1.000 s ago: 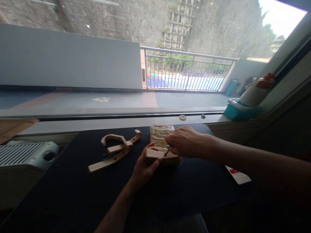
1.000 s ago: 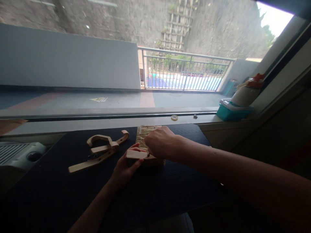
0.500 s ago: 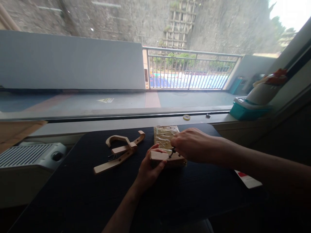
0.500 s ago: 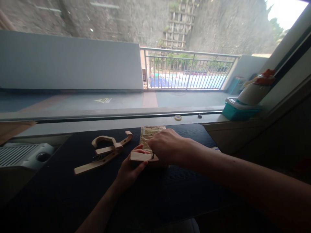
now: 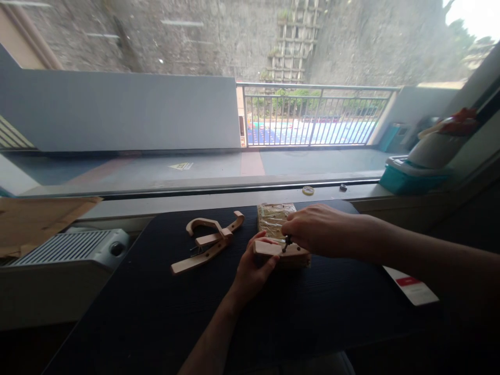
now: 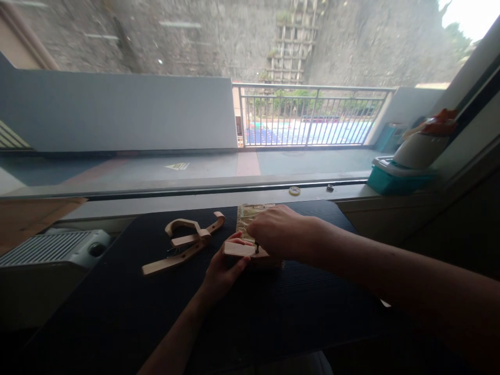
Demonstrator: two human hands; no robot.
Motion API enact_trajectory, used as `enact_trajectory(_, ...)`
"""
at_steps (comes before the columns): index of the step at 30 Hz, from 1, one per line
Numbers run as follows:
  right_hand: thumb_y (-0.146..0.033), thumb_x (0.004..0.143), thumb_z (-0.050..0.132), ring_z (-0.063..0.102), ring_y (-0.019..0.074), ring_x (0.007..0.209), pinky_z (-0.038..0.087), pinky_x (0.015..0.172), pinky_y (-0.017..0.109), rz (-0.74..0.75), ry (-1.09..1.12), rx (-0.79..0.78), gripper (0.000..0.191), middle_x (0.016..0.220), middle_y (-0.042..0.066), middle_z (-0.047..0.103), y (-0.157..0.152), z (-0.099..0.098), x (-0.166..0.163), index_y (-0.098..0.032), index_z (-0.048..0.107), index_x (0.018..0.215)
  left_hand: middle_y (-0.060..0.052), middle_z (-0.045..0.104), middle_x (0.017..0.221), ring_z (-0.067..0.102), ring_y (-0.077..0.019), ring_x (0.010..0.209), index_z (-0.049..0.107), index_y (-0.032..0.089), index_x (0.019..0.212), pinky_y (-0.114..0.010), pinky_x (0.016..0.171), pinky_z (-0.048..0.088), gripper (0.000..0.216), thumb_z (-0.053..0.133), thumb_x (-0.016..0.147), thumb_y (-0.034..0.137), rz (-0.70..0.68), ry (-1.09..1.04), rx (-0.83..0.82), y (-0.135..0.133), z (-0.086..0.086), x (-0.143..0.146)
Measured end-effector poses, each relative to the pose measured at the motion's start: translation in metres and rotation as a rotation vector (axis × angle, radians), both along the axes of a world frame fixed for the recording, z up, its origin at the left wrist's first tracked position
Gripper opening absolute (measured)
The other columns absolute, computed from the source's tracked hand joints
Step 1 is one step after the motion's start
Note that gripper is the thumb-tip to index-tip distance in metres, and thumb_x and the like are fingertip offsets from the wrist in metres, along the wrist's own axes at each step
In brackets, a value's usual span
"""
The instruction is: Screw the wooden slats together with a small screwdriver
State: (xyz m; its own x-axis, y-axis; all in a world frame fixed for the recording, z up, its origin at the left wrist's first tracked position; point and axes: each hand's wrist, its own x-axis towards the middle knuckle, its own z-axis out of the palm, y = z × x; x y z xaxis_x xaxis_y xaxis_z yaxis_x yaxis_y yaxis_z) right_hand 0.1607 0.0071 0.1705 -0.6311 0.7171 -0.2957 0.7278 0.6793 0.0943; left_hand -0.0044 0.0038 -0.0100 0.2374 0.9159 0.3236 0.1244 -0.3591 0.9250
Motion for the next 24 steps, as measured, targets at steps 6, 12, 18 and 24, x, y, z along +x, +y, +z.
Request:
enact_trajectory(6,-0.021,0.087,0.043,0.06,0.0173,0.069,0.029,0.053,0.026,-0.077,0.1,0.018,0.017,0.078,0.007,0.066,0.0,-0.013,0.001,-0.016,0.059,0.084,-0.009,0.057,0.121,0.042,-0.0262,0.128,0.061,0.018,0.098,-0.039,0.105,0.036,0.023,0.065,0.076,0.022,0.006,-0.031,0.007,-0.001,-0.003,0.0)
enact_trajectory(12,-0.029,0.089,0.038,0.06,0.0189,0.066,0.025,0.051,0.027,-0.171,0.085,0.076,0.024,0.075,0.006,0.066,-0.003,-0.014,0.002,-0.018,0.058,0.083,-0.011,0.058,0.119,0.042,-0.0257,0.128,0.061,0.018,0.098,-0.04,0.106,0.035,0.023,0.065,0.076,0.021,0.008,-0.046,0.035,-0.001,-0.004,0.001)
enact_trajectory(18,-0.024,0.085,0.046,0.06,0.0171,0.068,0.026,0.052,0.026,-0.071,0.111,0.072,0.014,0.079,0.003,0.066,-0.008,0.002,0.006,-0.021,0.06,0.084,-0.01,0.06,0.117,0.039,-0.0259,0.13,0.06,0.017,0.1,-0.041,0.108,0.031,0.023,0.063,0.077,0.022,-0.003,-0.056,-0.011,-0.002,-0.001,0.001)
enact_trajectory(24,-0.013,0.084,0.047,0.059,0.015,0.071,0.032,0.056,0.024,-0.017,0.128,0.043,0.013,0.079,0.004,0.066,-0.013,0.002,0.004,-0.016,0.059,0.081,-0.009,0.06,0.115,0.044,-0.0266,0.125,0.057,0.018,0.104,-0.041,0.105,0.036,0.028,0.063,0.077,0.023,-0.006,-0.052,-0.033,-0.003,-0.001,0.0)
